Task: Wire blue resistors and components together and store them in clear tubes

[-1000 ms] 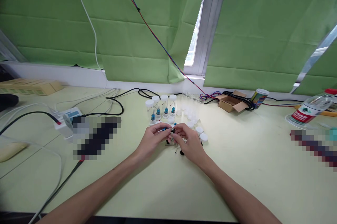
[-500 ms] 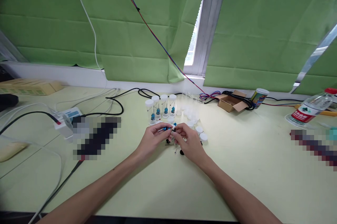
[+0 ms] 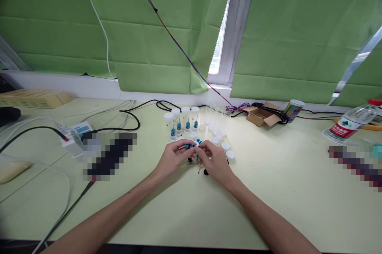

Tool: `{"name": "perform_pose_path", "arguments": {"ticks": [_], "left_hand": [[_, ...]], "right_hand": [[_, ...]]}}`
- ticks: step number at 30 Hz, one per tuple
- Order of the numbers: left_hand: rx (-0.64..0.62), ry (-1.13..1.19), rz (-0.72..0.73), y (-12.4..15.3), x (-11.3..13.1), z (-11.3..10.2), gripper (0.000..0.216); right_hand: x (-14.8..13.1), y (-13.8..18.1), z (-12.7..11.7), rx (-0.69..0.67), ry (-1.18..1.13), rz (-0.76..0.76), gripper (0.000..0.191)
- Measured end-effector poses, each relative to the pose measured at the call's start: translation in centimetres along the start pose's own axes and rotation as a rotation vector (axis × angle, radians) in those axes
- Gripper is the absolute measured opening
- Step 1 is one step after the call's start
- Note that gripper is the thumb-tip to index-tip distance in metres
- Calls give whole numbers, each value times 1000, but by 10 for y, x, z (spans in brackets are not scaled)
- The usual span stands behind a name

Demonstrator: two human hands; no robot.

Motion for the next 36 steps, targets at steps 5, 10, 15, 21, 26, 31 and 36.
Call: {"name": "perform_pose_path", "arguments": {"ticks": [5, 10, 15, 21, 26, 31, 36], "left_hand": [[-12, -17, 25, 0, 0, 0, 24], [-24, -19, 25, 1, 2, 2, 24], [-20, -6, 18, 1, 1, 2, 26], [-16, 4, 13, 2, 1, 2, 25], [26, 49, -11, 0, 0, -1, 24], [89, 76, -53, -2, -3, -6, 24], [89, 80, -61, -1, -5, -6, 24]], "right_hand": [[-1, -1, 0, -4, 35, -2, 31], [2, -1, 0, -1, 80, 11, 40], [3, -1, -1, 2, 112, 8, 45], [3, -1, 0, -5, 90, 9, 44], [-1, -1, 0, 8, -31, -11, 31], [-5, 0, -1, 21, -76, -47, 26], [-4, 0, 0, 6, -91, -47, 21]]}}
Point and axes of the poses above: each hand's wrist, its own y-axis away from the middle knuckle, its own z-axis out of the palm, x = y × z, the point moved 7 cm from there along -y, towards the middle knuckle, and after that the axes turned 6 degrees about x, right-handed, at the moved point
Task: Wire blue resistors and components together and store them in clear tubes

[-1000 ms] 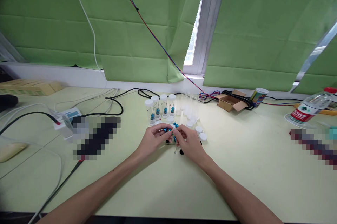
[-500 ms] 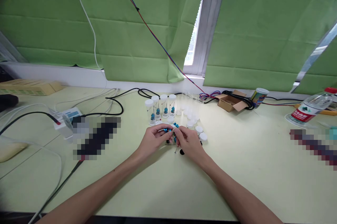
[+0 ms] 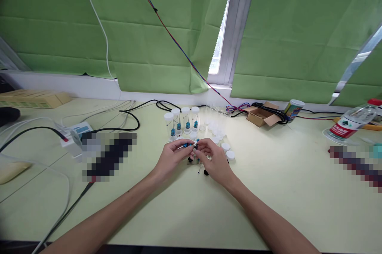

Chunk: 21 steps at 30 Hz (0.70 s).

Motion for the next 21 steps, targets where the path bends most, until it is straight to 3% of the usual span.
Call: {"name": "perform_pose_path", "arguments": {"ticks": [11, 21], "left_hand": [[-66, -18, 53, 2, 6, 5, 20], [-82, -98, 93, 2, 5, 5, 21]], "right_hand": [[1, 0, 1, -13, 0, 17, 15], [7, 0, 0, -11, 69, 41, 23]]}}
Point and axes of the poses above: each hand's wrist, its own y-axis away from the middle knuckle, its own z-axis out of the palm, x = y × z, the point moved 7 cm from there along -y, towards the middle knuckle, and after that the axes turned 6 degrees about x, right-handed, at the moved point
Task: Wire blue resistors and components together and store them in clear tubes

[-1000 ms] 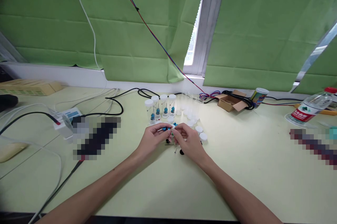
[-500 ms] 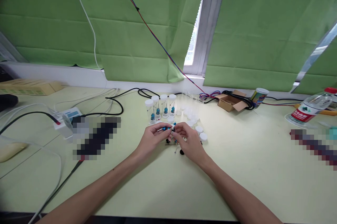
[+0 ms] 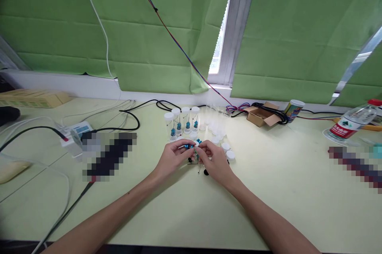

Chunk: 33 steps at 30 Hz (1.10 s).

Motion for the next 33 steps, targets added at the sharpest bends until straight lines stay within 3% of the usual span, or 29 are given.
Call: {"name": "perform_pose_path", "arguments": {"ticks": [16, 26, 33], "left_hand": [[4, -11, 23, 1, 0, 1, 17], [86, 11, -7, -2, -4, -6, 21], [54, 24, -12, -2, -6, -3, 21]], "right_hand": [[-2, -1, 0, 2, 100, 15, 35], [-1, 0, 3, -40, -36, -2, 22], [0, 0, 3, -52, -36, 1, 21]]}}
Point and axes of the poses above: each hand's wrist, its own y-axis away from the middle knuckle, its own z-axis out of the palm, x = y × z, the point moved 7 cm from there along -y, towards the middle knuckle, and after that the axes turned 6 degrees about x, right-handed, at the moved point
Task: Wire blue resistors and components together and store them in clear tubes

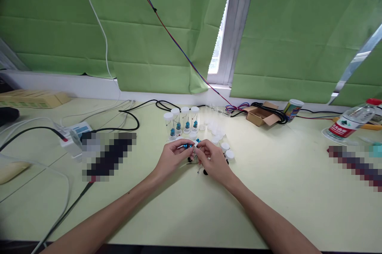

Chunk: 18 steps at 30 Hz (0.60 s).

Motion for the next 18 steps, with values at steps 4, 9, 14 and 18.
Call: {"name": "perform_pose_path", "arguments": {"ticks": [4, 9, 14, 18], "left_hand": [[-5, -30, 27, 2, 4, 1, 19], [-30, -34, 38, 3, 5, 3, 19], [-44, -29, 42, 3, 5, 3, 21], [-47, -33, 40, 3, 6, 4, 21]], "right_hand": [[2, 0, 0, -7, -3, 13, 25], [1, -1, 0, -5, 19, 22, 33], [-1, 0, 0, -6, 82, 47, 40], [-2, -1, -2, 9, 129, 34, 44]]}}
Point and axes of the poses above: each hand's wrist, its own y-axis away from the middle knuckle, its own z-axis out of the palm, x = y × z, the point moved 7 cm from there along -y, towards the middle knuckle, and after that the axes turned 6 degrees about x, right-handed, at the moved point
